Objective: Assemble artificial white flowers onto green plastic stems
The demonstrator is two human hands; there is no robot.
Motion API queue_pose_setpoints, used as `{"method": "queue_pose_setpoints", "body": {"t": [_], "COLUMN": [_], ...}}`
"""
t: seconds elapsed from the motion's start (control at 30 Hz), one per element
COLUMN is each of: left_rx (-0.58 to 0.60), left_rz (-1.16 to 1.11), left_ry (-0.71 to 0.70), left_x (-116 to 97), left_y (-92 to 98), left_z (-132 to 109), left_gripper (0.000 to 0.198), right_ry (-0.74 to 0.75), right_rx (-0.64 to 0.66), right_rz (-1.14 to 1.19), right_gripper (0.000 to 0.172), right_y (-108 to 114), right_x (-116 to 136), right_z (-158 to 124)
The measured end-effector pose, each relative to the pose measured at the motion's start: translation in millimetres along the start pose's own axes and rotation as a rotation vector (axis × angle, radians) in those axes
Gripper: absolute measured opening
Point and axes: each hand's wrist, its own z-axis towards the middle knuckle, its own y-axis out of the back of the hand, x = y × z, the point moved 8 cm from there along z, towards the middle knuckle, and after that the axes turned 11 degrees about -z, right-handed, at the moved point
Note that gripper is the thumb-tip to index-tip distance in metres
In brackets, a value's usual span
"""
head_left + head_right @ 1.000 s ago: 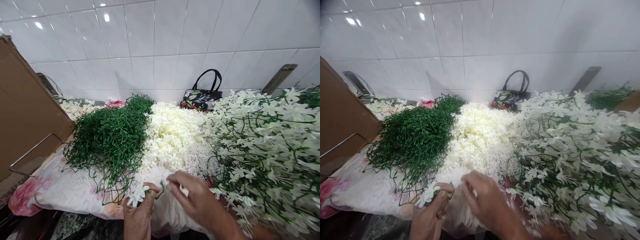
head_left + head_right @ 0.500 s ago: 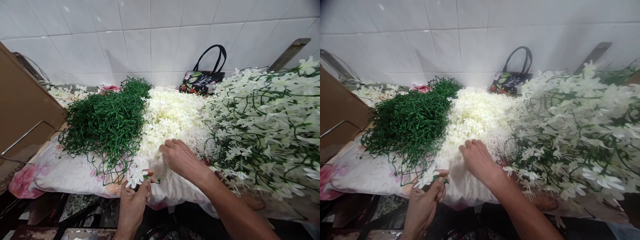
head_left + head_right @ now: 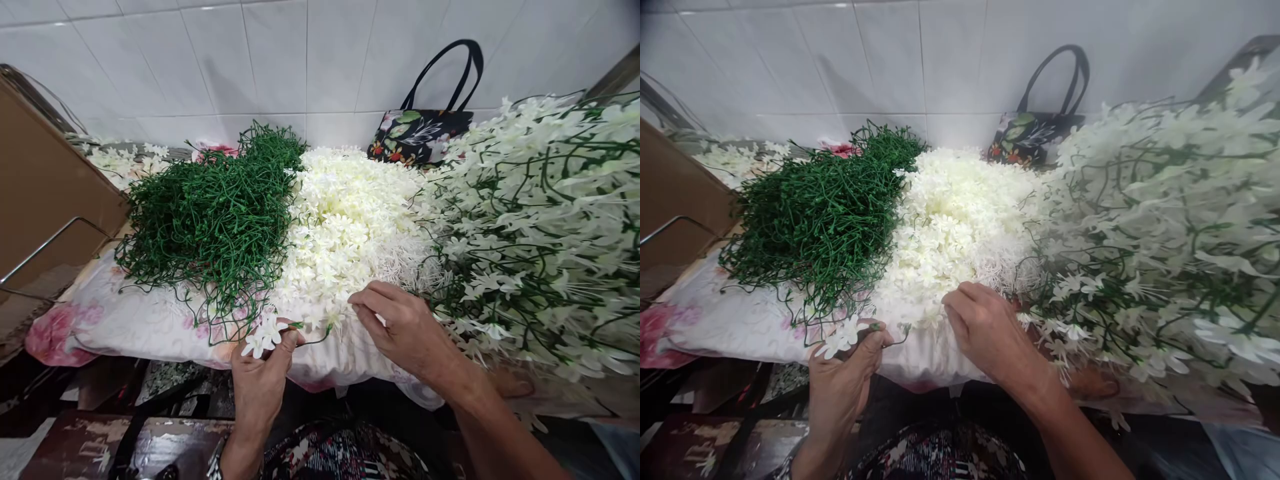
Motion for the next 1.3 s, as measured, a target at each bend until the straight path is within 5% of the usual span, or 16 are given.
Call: {"method": "queue_pose_setpoints", "body": {"t": [0.4,0.7,1.07,1.3], "left_rx": [-0.011,0.044,0.22,0.091], "left_rz": [-0.031,0.08,0.465,0.512], "left_ry": [-0.005,-0.021,-0.151,-0.079], "left_x": [-12,-1,-6,0], "left_y": [-6.7,-14.2,-37.1,-22.2], "left_z": [-1,-1,1,4], "left_gripper": [0.015,0.017,0.016,0.009], "right_ry": [0.186,0.147,0.21,0.186], "right_rx": [0.205,0.059,0.049,-0.066], "right_rz": [-0.225,0.094,0.083,0.093], "right_gripper": [0.014,0.02,0.026,0.023], "right_y": [-44,-27,-21,-10], "right_x": [48,30,35,31], "right_z": [18,10,7,9]}}
